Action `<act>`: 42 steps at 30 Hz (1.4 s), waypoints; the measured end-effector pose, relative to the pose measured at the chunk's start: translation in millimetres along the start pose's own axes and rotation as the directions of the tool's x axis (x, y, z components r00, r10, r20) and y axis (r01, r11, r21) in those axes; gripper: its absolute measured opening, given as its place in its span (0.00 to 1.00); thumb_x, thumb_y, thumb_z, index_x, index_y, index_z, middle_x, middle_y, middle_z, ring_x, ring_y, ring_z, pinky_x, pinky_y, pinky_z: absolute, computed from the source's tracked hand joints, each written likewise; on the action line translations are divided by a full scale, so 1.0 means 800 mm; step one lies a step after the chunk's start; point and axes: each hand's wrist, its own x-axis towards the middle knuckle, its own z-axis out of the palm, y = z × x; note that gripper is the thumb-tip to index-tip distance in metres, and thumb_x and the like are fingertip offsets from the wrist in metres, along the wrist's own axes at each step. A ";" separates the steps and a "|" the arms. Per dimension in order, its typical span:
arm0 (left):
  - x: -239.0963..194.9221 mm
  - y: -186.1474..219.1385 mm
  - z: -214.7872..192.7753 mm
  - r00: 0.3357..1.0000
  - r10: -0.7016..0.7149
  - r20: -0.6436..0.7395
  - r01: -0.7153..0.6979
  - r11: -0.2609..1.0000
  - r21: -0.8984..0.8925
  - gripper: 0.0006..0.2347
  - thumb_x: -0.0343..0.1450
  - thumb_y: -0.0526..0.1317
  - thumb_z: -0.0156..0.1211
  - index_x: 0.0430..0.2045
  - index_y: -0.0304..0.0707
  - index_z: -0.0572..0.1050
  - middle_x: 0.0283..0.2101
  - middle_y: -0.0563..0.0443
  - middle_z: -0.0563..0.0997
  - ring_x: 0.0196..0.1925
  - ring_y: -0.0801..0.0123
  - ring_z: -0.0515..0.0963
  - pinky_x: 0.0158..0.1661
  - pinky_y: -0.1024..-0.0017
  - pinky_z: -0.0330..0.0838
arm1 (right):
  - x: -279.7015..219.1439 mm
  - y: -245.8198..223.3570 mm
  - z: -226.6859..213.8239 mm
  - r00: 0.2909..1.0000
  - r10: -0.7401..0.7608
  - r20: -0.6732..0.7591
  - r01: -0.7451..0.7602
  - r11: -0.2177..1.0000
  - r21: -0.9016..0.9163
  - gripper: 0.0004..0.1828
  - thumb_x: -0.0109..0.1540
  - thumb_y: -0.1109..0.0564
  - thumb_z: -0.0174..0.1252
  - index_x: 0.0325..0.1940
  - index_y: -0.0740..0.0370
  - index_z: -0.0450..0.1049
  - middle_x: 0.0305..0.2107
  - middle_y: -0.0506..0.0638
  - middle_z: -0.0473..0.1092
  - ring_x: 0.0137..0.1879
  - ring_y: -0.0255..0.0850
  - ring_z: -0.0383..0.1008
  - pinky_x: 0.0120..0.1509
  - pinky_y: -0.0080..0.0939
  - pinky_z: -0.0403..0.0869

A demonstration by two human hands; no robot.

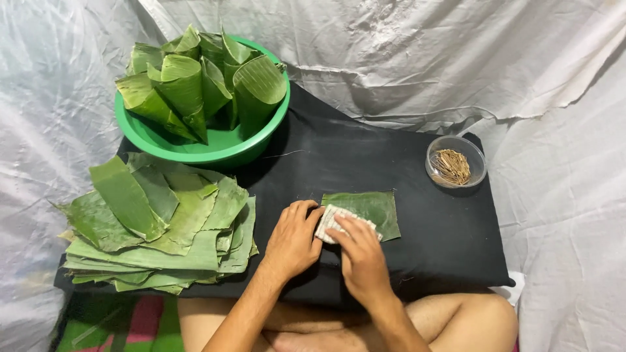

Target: Cleaning banana leaves with a cloth and folding them into cone shapes for food packaging

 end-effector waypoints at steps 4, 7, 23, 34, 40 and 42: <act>0.001 0.001 -0.002 1.000 -0.006 0.012 0.006 1.000 0.007 0.19 0.62 0.34 0.55 0.49 0.31 0.74 0.56 0.41 0.73 0.59 0.52 0.70 0.59 0.61 0.64 | -0.013 0.002 0.011 1.000 -0.007 0.028 0.007 1.000 -0.013 0.23 0.54 0.69 0.55 0.54 0.61 0.75 0.59 0.50 0.70 0.69 0.49 0.65 0.73 0.50 0.62; -0.001 0.002 -0.001 1.000 0.003 0.007 -0.003 0.999 0.032 0.20 0.62 0.34 0.55 0.50 0.30 0.73 0.56 0.41 0.72 0.59 0.52 0.70 0.59 0.61 0.63 | -0.019 0.010 0.007 0.999 0.015 0.043 -0.014 1.000 -0.027 0.24 0.54 0.70 0.54 0.53 0.60 0.76 0.60 0.50 0.70 0.70 0.48 0.64 0.73 0.50 0.62; 0.004 0.008 -0.005 1.000 -0.021 0.018 0.020 0.999 0.036 0.18 0.63 0.32 0.54 0.49 0.32 0.74 0.56 0.44 0.72 0.58 0.54 0.71 0.59 0.61 0.64 | -0.050 0.101 -0.051 0.984 0.163 -0.069 -0.174 0.960 -0.219 0.24 0.56 0.72 0.52 0.53 0.57 0.77 0.58 0.49 0.72 0.67 0.46 0.67 0.73 0.48 0.65; 0.006 0.005 -0.004 0.998 -0.054 0.042 0.052 0.998 0.030 0.16 0.66 0.31 0.54 0.49 0.35 0.75 0.55 0.48 0.72 0.57 0.57 0.71 0.57 0.63 0.65 | -0.007 0.049 -0.039 0.952 0.154 -0.264 -0.207 0.961 -0.186 0.23 0.55 0.75 0.49 0.50 0.62 0.78 0.54 0.54 0.73 0.63 0.50 0.70 0.70 0.49 0.68; 0.003 0.001 -0.001 0.999 -0.039 0.021 0.039 0.999 0.022 0.17 0.65 0.33 0.55 0.49 0.35 0.74 0.55 0.47 0.72 0.57 0.57 0.71 0.57 0.63 0.65 | -0.008 -0.008 -0.006 0.998 -0.065 0.026 0.064 0.997 0.032 0.21 0.51 0.71 0.55 0.46 0.62 0.77 0.54 0.50 0.72 0.63 0.49 0.68 0.68 0.49 0.66; 0.004 0.003 -0.002 0.999 -0.036 0.007 0.036 0.999 0.009 0.17 0.65 0.33 0.55 0.48 0.35 0.75 0.55 0.47 0.73 0.57 0.57 0.72 0.56 0.64 0.65 | -0.013 -0.008 -0.003 0.998 -0.060 0.032 0.059 0.998 0.020 0.20 0.53 0.70 0.55 0.49 0.62 0.76 0.56 0.50 0.71 0.64 0.49 0.67 0.71 0.50 0.65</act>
